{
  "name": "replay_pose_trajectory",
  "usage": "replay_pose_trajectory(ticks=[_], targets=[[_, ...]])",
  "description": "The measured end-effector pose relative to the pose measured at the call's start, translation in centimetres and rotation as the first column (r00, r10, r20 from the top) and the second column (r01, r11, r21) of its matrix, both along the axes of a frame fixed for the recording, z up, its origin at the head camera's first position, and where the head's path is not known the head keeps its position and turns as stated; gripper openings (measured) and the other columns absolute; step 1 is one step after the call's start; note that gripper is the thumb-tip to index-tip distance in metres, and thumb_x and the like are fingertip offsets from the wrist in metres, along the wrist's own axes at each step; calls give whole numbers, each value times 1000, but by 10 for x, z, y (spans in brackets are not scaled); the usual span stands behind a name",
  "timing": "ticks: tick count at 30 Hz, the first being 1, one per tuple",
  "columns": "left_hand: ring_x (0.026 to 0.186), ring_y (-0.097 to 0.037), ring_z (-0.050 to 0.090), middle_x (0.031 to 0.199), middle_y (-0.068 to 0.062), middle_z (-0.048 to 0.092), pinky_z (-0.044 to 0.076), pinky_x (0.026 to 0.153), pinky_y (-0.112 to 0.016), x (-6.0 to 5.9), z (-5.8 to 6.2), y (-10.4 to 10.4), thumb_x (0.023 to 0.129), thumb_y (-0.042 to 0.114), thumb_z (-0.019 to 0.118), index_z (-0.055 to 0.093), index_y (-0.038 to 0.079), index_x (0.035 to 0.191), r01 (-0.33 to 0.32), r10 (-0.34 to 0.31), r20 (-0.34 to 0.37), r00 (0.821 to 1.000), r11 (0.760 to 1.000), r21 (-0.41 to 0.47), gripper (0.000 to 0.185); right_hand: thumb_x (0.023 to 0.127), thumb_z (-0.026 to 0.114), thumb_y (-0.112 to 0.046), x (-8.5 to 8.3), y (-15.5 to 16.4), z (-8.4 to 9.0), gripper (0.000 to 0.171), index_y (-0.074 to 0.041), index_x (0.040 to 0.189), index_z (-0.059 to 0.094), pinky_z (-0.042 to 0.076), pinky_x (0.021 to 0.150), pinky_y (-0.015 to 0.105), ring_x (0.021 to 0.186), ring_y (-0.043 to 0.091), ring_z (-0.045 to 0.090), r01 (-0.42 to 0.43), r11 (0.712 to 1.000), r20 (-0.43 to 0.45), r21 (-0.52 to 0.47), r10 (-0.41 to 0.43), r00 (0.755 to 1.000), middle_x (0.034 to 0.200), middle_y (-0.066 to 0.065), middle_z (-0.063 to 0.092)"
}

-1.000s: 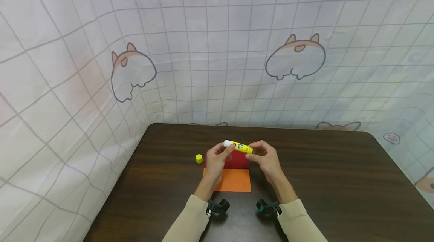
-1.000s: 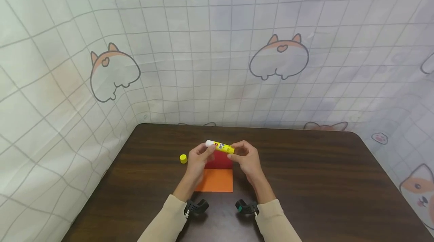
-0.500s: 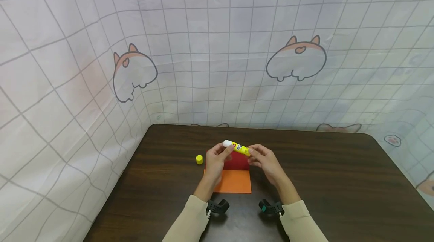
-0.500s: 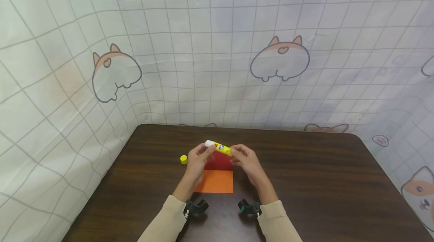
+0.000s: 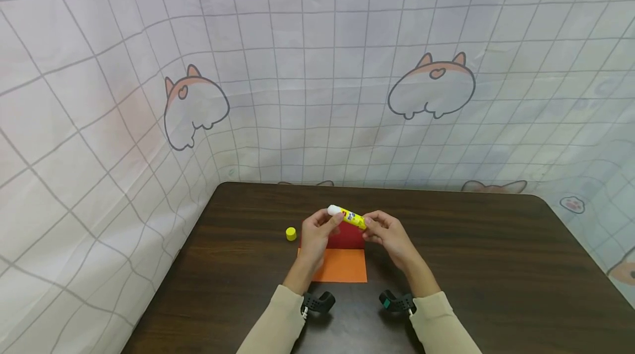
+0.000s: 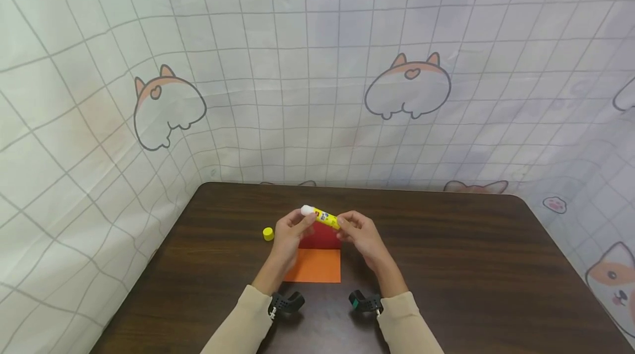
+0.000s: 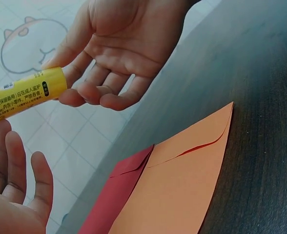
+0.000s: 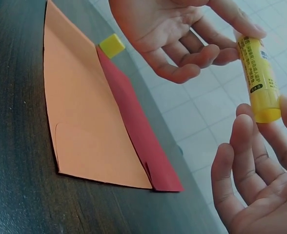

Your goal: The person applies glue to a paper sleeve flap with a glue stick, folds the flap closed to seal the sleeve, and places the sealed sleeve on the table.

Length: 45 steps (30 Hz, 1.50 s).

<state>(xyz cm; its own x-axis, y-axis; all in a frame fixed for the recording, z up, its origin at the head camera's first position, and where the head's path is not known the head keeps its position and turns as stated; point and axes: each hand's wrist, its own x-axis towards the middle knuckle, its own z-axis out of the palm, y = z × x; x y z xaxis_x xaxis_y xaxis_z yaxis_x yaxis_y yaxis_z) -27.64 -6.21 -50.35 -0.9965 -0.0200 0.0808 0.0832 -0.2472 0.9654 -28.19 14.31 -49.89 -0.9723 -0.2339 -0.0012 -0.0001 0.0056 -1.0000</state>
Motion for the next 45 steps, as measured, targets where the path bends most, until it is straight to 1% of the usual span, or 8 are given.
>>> replay_pose_trajectory(ticks=[7, 9, 17, 26, 33, 40, 42, 45], targets=[[79, -19, 63, 93, 2, 70, 56, 78, -25, 0, 0, 0, 88, 33, 82, 72, 5, 109, 5, -5, -4, 1000, 1000, 7, 37, 101, 65, -21, 2, 0, 3, 31, 1, 123, 61, 58, 94, 45, 87, 25, 68, 32, 999, -31, -7, -32, 999, 97, 6, 67], [78, -18, 63, 92, 2, 70, 56, 78, -25, 0, 0, 0, 88, 33, 81, 72, 5, 110, 1, -1, -7, 1000, 1000, 7, 37, 101, 66, -21, 2, 0, 4, 32, 1, 124, 60, 58, 94, 46, 89, 28, 68, 36, 999, -46, -4, -36, 998, 97, 4, 67], [77, -17, 63, 91, 2, 69, 55, 78, -25, 1, 0, -1, 90, 33, 80, 72, 5, 110, -5, 5, -3, 1000, 1000, 0, 36, 97, 71, -17, 3, -1, 5, 34, 2, 124, 61, 59, 89, 37, 92, 31, 68, 61, 998, -103, -5, -62, 993, 99, -1, 67], [78, -18, 64, 93, 2, 69, 56, 78, -25, 1, 0, -1, 89, 32, 80, 71, 3, 112, -13, 12, 25, 1000, 1000, 18, 38, 92, 75, -8, 5, -3, 5, 36, 8, 121, 61, 57, 82, 24, 89, 11, 64, 72, 996, -184, -55, -81, 980, 100, -5, 68], [76, -12, 62, 96, 3, 68, 58, 80, -26, 3, 5, 1, 90, 30, 80, 71, 3, 114, 15, -21, 56, 998, 996, 91, 37, 89, 78, -5, 5, -2, 5, 33, 7, 116, 65, 56, 77, 22, 86, 14, 60, 111, 993, -265, -42, -118, 957, 97, -3, 67], [76, -12, 61, 95, 3, 68, 58, 80, -26, 3, 6, 1, 89, 30, 81, 71, 4, 114, 18, -26, 75, 997, 995, 102, 37, 87, 79, -3, 5, -3, 5, 31, 6, 113, 67, 54, 78, 22, 88, 14, 59, 126, 991, -308, -36, -131, 942, 106, -6, 69], [76, -12, 60, 95, 3, 68, 58, 80, -26, 3, 6, 1, 89, 30, 81, 70, 4, 114, 19, -27, 77, 997, 994, 105, 37, 87, 79, -3, 4, -3, 5, 30, 6, 113, 67, 53, 79, 22, 89, 15, 59, 129, 991, -309, -30, -132, 942, 107, -5, 69], [76, -13, 60, 96, 3, 68, 58, 79, -26, 3, 5, 1, 90, 29, 80, 70, 4, 114, 15, -24, 80, 997, 994, 106, 36, 89, 78, -3, 4, -4, 6, 32, 5, 116, 65, 54, 80, 22, 91, 14, 59, 108, 994, -280, -10, -106, 954, 106, -2, 67]])
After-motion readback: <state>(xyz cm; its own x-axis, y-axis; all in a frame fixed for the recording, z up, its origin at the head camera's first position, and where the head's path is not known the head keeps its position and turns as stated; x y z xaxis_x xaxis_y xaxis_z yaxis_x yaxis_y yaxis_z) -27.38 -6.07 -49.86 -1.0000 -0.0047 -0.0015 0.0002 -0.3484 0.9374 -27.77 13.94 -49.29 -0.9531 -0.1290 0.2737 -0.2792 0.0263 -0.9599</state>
